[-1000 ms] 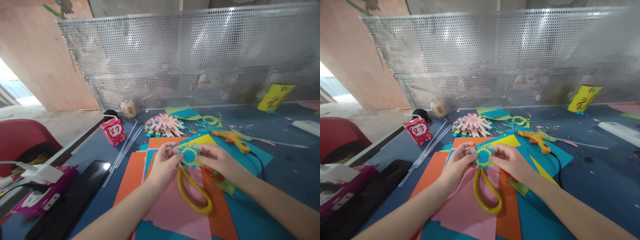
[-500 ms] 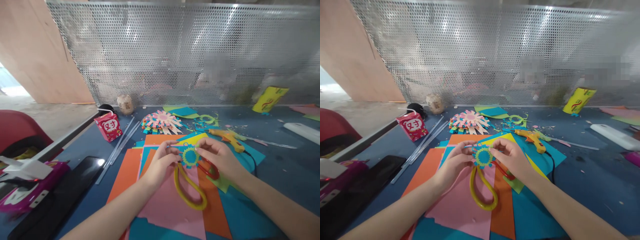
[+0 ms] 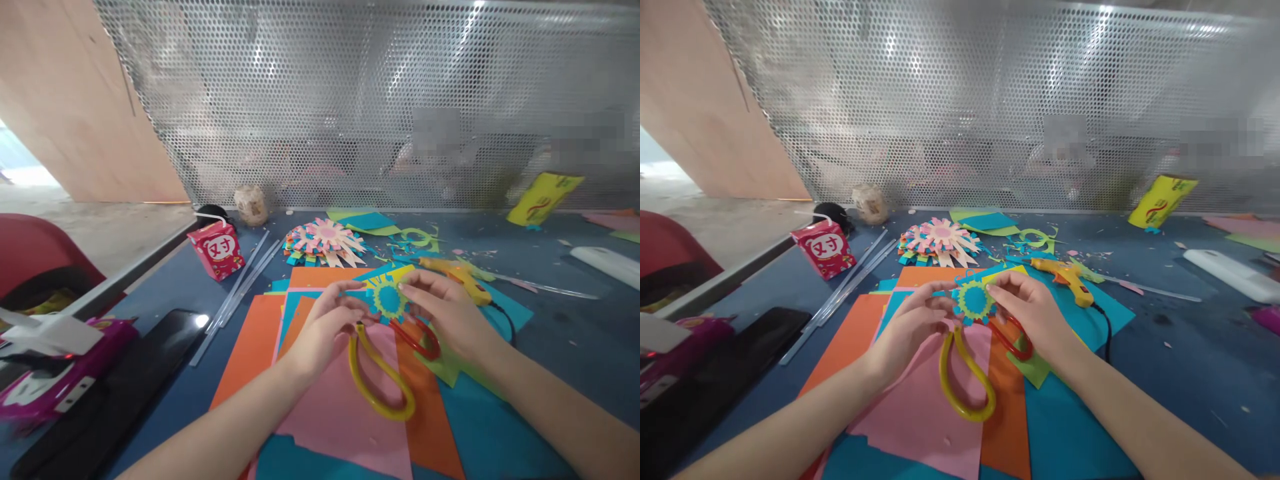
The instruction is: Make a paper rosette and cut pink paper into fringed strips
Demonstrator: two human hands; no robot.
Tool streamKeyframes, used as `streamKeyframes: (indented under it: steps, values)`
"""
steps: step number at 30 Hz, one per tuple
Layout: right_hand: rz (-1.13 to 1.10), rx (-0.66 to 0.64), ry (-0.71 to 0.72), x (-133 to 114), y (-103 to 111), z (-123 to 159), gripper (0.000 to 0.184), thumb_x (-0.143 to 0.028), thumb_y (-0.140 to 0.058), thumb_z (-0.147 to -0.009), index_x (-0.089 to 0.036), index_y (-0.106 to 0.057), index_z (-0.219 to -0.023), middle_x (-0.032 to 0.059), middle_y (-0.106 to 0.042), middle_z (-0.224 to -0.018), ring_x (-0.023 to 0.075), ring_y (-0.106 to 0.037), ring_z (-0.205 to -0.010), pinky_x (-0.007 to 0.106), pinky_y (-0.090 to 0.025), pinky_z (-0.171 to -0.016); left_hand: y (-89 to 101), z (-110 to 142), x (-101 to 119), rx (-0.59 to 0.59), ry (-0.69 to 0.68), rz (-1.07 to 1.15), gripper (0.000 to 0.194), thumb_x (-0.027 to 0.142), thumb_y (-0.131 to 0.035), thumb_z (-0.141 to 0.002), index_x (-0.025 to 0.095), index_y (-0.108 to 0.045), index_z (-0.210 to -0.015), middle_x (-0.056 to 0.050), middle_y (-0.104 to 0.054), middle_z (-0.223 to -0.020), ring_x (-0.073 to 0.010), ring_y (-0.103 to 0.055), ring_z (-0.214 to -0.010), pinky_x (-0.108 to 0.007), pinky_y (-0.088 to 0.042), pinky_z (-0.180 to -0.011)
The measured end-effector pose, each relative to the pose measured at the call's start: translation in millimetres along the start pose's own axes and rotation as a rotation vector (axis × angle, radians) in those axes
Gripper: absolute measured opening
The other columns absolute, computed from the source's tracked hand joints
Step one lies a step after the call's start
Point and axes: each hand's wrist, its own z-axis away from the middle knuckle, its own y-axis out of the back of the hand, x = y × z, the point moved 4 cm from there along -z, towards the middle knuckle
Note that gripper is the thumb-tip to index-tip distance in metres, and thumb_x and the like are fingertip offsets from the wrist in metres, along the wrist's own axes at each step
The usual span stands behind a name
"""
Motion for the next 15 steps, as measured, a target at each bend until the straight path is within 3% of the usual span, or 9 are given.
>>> streamKeyframes:
  steps: [6, 15]
  values:
    - [0.005, 0.055, 0.045, 0.4, 4.2, -3.1, 0.021, -0.038, -0.069, -0.071, -0.022, -0.057, -0.066, -0.0067, -0.052, -0.058, 0.0064, -0.045, -0.045, 0.018, -0.039, -0.043, -4.8, 1.4, -1.1, -0.013, -0.034, -0.103, 0.039, 0.010, -0.064, -0.061, 0.015, -0.048, -0.097, 0.000, -0.062, -0.068, -0.0139, -0.059, -0.070, -0.027, -0.042, -0.068]
    - [0.359, 0.161, 0.251, -16.5, 5.5, 6.1, 0.018, -0.036, -0.061, -0.075, -0.022, -0.056, -0.066, -0.0061, -0.049, -0.047, 0.0080, -0.042, -0.040, 0.020, -0.035, -0.038, -2.2, -1.0, -6.0, 0.069, -0.020, -0.146, 0.046, 0.012, -0.069, -0.062, 0.015, -0.046, -0.102, -0.001, -0.063, -0.071, -0.0133, -0.060, -0.068, -0.028, -0.044, -0.069]
